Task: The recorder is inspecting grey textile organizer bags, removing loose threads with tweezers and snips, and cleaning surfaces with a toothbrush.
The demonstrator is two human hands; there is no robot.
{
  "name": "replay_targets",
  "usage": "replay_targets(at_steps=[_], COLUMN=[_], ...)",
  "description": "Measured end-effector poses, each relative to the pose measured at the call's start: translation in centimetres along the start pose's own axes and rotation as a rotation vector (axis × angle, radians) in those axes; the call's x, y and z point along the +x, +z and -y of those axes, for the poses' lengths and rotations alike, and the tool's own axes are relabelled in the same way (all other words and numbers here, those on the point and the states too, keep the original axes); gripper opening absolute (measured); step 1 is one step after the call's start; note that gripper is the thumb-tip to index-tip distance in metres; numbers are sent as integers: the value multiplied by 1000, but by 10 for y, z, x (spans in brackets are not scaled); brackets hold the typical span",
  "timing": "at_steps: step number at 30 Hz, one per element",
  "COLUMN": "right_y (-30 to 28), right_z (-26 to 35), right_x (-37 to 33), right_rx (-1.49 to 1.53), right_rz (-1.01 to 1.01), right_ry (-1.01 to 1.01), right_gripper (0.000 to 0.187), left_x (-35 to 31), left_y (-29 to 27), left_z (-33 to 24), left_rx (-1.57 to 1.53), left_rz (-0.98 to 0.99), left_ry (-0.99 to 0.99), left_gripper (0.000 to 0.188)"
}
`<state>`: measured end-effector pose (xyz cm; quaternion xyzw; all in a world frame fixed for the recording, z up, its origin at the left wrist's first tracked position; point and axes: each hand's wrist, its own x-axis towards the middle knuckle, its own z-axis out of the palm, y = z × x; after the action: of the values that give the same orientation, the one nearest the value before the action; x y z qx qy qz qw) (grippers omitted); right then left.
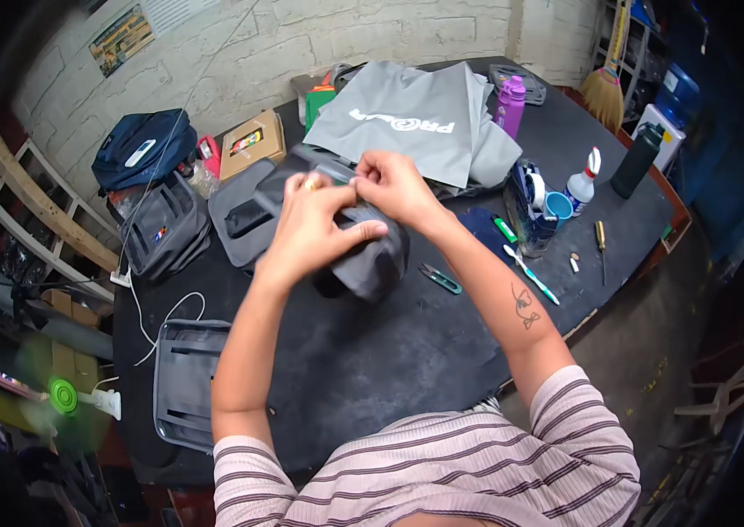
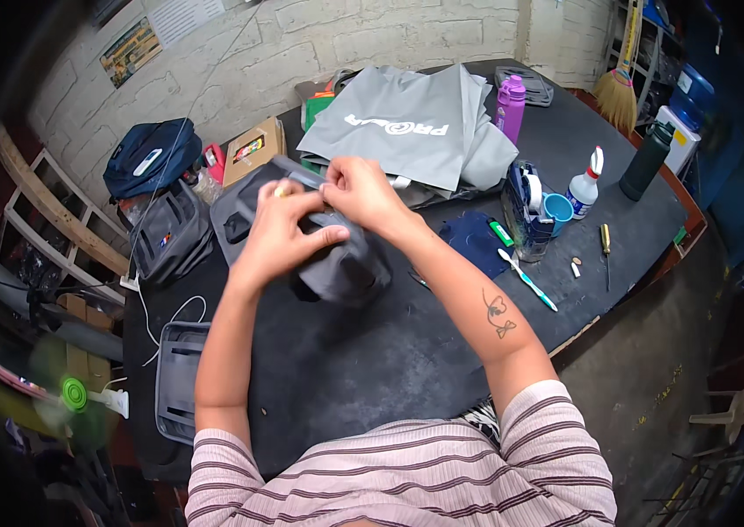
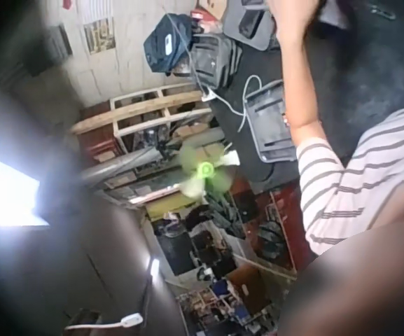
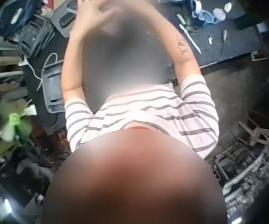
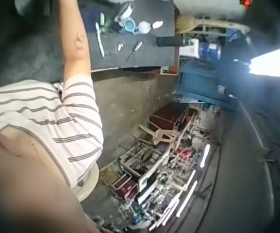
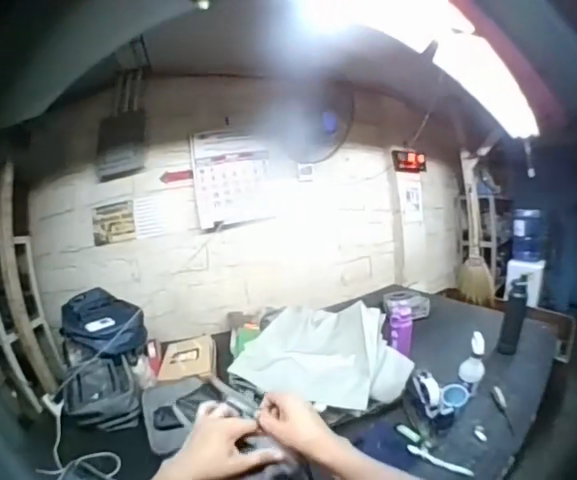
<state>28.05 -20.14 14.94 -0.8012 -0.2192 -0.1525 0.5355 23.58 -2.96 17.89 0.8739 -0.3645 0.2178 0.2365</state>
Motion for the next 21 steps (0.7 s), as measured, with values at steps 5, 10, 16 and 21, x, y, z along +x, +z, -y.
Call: replay_targets(at_steps=[5,10,16,21], right_y=[-34,-31,22,-11], right_z=[-27,10,-7,-32], right_x=[25,-24,-54,-19], right_rx=[-375,3,-220,-249], right_rz=[-30,277,-141,-166], right_ry=[-527,84,-355,-147], right_gripper=[15,41,18,17], left_x=[-32,-62,-64,-94], left_y=[15,22,41,82], left_z=[-27,-10,-43,-38], left_rx=[78,198,162,-101], left_rz=[-70,-365,-139,-366], left_ry=[174,-172,-74,8], left_gripper=[35,26,33,25])
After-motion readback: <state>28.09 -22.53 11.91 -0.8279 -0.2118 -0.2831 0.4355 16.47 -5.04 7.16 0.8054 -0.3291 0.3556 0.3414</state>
